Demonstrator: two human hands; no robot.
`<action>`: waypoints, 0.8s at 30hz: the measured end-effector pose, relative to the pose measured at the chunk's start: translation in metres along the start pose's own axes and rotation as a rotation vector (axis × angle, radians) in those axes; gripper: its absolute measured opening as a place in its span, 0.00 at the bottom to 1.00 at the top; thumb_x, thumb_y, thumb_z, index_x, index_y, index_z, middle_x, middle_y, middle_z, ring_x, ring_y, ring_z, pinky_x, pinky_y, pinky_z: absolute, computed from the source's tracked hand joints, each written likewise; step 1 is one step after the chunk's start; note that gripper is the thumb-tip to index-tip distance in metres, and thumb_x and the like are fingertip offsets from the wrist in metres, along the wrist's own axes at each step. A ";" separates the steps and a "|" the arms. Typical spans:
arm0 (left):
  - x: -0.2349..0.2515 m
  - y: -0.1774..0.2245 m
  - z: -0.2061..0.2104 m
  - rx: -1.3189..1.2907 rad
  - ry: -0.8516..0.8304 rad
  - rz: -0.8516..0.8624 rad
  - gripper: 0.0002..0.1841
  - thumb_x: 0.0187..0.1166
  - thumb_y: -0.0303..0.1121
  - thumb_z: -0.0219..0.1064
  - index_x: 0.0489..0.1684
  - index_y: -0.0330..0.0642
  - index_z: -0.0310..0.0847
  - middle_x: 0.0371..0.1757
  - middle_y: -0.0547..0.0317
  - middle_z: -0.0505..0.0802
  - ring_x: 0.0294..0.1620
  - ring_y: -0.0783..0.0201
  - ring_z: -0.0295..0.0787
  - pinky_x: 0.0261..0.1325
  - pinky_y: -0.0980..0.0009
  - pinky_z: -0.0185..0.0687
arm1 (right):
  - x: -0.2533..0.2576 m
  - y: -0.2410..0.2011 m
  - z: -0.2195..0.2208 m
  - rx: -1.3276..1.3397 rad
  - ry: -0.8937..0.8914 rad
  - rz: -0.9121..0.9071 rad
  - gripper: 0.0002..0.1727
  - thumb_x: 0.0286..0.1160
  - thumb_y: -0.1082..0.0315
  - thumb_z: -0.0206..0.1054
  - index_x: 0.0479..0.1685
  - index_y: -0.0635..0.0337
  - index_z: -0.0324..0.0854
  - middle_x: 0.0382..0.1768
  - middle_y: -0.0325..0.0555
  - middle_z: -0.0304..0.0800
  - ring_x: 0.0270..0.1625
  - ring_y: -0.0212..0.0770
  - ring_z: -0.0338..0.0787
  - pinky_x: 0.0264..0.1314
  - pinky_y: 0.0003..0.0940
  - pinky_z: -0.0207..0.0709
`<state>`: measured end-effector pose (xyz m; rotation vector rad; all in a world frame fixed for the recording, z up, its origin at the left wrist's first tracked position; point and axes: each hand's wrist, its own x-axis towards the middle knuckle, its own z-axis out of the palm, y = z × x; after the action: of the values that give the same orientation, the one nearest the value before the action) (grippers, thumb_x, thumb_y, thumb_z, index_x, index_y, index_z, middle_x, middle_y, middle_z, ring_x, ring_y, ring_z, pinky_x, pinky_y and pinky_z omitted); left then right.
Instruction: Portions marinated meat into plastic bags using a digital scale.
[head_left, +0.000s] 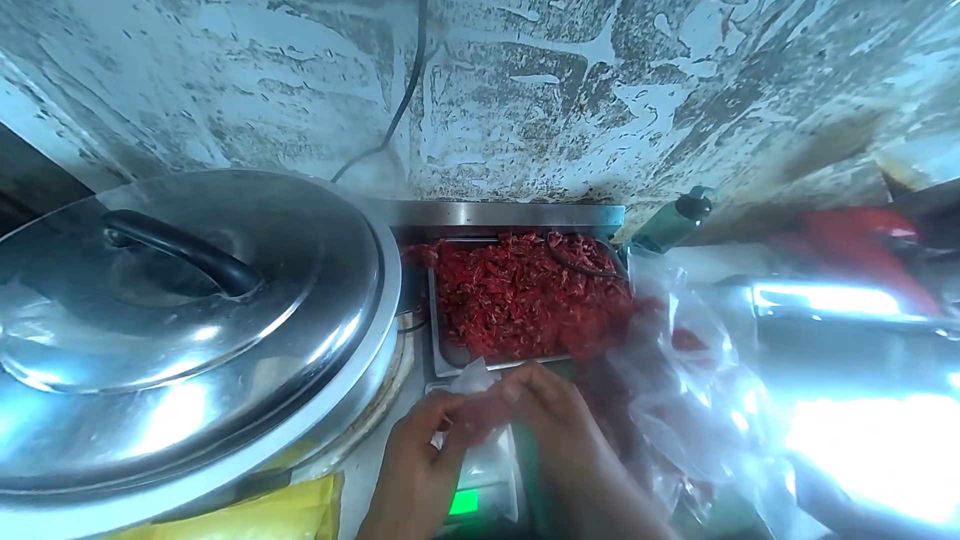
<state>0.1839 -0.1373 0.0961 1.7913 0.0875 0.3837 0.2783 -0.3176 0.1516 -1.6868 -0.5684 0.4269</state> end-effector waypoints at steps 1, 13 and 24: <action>0.000 -0.001 0.000 0.001 0.003 0.004 0.07 0.78 0.32 0.66 0.45 0.44 0.89 0.45 0.65 0.93 0.43 0.73 0.91 0.46 0.74 0.91 | 0.000 0.002 0.000 0.015 0.008 0.022 0.11 0.90 0.66 0.57 0.46 0.62 0.83 0.36 0.42 0.90 0.38 0.35 0.90 0.41 0.31 0.87; -0.001 -0.005 0.009 0.197 -0.021 0.004 0.13 0.81 0.44 0.66 0.50 0.49 0.93 0.47 0.68 0.95 0.54 0.73 0.90 0.63 0.70 0.87 | -0.006 0.015 0.007 0.461 -0.062 0.122 0.36 0.73 0.78 0.70 0.82 0.72 0.58 0.60 0.60 0.87 0.60 0.51 0.91 0.62 0.48 0.89; -0.006 -0.005 0.005 0.263 -0.125 0.053 0.19 0.81 0.52 0.67 0.58 0.49 0.87 0.46 0.72 0.92 0.52 0.72 0.87 0.61 0.64 0.84 | -0.017 0.014 0.003 0.299 0.167 0.157 0.16 0.83 0.79 0.56 0.66 0.71 0.78 0.49 0.57 0.93 0.46 0.50 0.96 0.44 0.44 0.94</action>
<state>0.1800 -0.1422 0.0888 2.0763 0.0019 0.3079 0.2650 -0.3268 0.1368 -1.4660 -0.2364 0.4548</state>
